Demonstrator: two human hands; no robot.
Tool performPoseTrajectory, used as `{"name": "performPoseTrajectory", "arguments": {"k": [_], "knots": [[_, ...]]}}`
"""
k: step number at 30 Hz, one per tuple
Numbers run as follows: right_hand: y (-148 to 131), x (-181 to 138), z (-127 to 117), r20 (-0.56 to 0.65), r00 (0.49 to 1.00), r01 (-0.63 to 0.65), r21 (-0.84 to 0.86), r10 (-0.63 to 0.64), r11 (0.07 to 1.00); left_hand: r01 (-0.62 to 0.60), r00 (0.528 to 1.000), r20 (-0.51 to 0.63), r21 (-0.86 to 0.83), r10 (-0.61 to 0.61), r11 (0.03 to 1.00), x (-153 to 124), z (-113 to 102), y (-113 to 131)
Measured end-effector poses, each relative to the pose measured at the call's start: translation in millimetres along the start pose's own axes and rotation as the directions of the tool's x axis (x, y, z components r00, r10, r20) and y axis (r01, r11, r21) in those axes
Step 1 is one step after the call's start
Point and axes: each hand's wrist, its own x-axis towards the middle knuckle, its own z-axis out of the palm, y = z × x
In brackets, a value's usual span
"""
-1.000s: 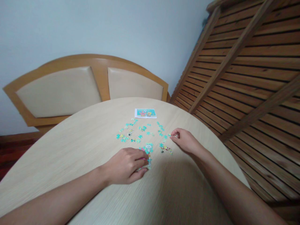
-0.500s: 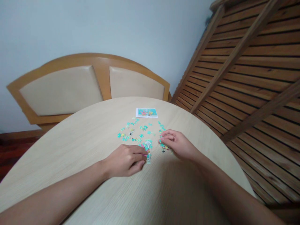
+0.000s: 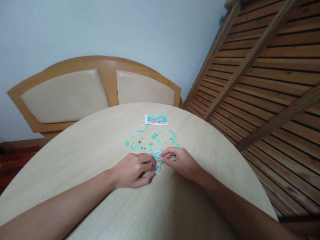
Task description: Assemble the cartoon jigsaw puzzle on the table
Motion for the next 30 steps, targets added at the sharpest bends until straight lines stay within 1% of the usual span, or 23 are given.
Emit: {"name": "performPoseTrajectory", "arguments": {"k": [3, 6, 17, 24, 30], "knots": [[-0.8, 1.3, 0.7, -0.036, 0.999, 0.025, -0.059, -0.028, 0.998, 0.0, 1.0, 0.001, 0.0, 0.0, 1.0, 0.4, -0.6, 0.5], [1.0, 2.7, 1.6, -0.049, 0.998, 0.021, -0.074, -0.025, 0.997, 0.002, 1.0, 0.003, 0.005, -0.002, 1.0, 0.9, -0.9, 0.7], [4.5, 3.0, -1.4, -0.032, 0.999, -0.011, 0.006, 0.011, 1.0, 0.004, 1.0, 0.014, 0.019, -0.005, 1.0, 0.3, 1.4, 0.1], [9.9, 3.8, -0.9, -0.058, 0.998, 0.006, -0.016, -0.007, 1.0, 0.011, 1.0, 0.022, 0.024, -0.012, 1.0, 0.4, 0.9, 0.2], [5.1, 2.7, -4.9, -0.037, 0.999, 0.009, -0.019, -0.009, 1.0, 0.005, 1.0, 0.013, 0.019, -0.005, 1.0, 0.6, 0.4, 0.7]]}}
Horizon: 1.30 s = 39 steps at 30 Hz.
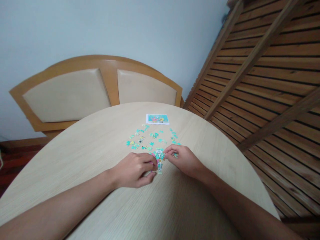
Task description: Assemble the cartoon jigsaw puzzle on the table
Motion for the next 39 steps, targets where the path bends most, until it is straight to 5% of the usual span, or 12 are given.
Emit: {"name": "performPoseTrajectory", "arguments": {"k": [8, 24, 39], "knots": [[-7.4, -2.2, -3.7, 0.096, 0.994, 0.062, -0.065, -0.056, 0.996, 0.007, 1.0, 0.006, -0.006, -0.007, 1.0, -0.3, -0.5, 0.2], [-6.7, -1.6, -5.2, 0.115, 0.991, 0.077, -0.084, -0.067, 0.993, 0.012, 1.0, 0.011, -0.003, -0.011, 1.0, -0.2, -0.5, 0.6], [-3.8, -3.9, -5.6, 0.171, 0.966, 0.22, -0.13, -0.196, 0.967, 0.003, 1.0, 0.006, 0.008, -0.003, 1.0, 0.2, -0.3, 0.2]]}}
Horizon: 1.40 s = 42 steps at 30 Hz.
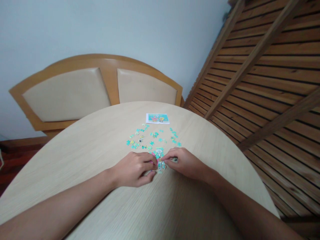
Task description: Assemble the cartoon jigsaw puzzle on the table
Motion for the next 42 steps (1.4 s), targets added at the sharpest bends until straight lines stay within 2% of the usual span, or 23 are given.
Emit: {"name": "performPoseTrajectory", "arguments": {"k": [7, 16, 21, 34, 42], "knots": [[-1.6, 0.9, 0.4, 0.005, 1.0, -0.01, -0.023, 0.01, 1.0, 0.0, 1.0, 0.001, -0.009, 0.0, 1.0, 0.2, -0.3, 0.4], [-4.3, 0.1, 0.5, -0.021, 0.999, -0.034, -0.136, 0.032, 0.99, 0.011, 1.0, 0.01, 0.005, -0.011, 1.0, -0.6, -0.3, 0.1], [-9.1, -2.9, -6.2, 0.038, 0.998, -0.04, -0.198, 0.049, 0.979, -0.001, 1.0, -0.002, -0.002, 0.001, 1.0, 0.2, -1.7, 0.9], [-5.3, -3.0, -3.3, 0.076, 0.997, 0.033, -0.084, -0.026, 0.996, 0.005, 1.0, 0.006, -0.011, -0.005, 1.0, 0.0, 0.3, -0.3], [-8.2, -4.1, -5.4, 0.073, 0.997, 0.033, -0.142, -0.022, 0.989, -0.001, 1.0, 0.007, -0.006, 0.001, 1.0, 0.6, 0.2, -0.2]]}}
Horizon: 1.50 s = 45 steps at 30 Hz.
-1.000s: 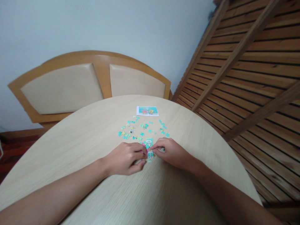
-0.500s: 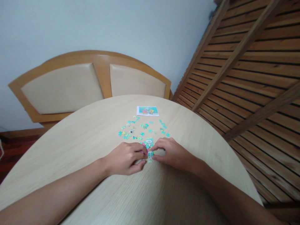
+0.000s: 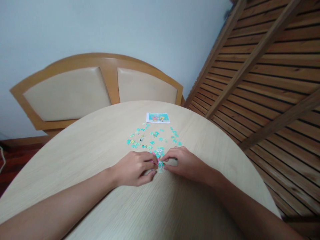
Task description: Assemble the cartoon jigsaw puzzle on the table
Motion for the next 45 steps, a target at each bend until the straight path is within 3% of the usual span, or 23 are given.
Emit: {"name": "performPoseTrajectory", "arguments": {"k": [8, 35, 40, 45], "knots": [[0.1, 0.6, -0.7, -0.002, 1.0, -0.017, -0.055, 0.017, 0.998, 0.006, 1.0, -0.005, 0.002, -0.006, 1.0, -1.9, 0.7, -0.8], [5.1, 1.1, 0.6, -0.005, 0.999, 0.038, 0.05, -0.038, 0.998, 0.005, 1.0, -0.002, -0.003, -0.005, 1.0, -0.9, -0.1, 0.2], [12.2, -1.0, -20.5, -0.073, 0.992, -0.103, -0.006, 0.102, 0.995, 0.003, 1.0, -0.006, 0.014, -0.003, 1.0, -2.1, 1.0, 0.3], [34.8, -8.2, -42.6, -0.197, 0.936, -0.325, -0.154, 0.293, 0.933, -0.014, 1.0, -0.008, 0.024, 0.015, 1.0, -1.3, 1.1, -0.1]]}}
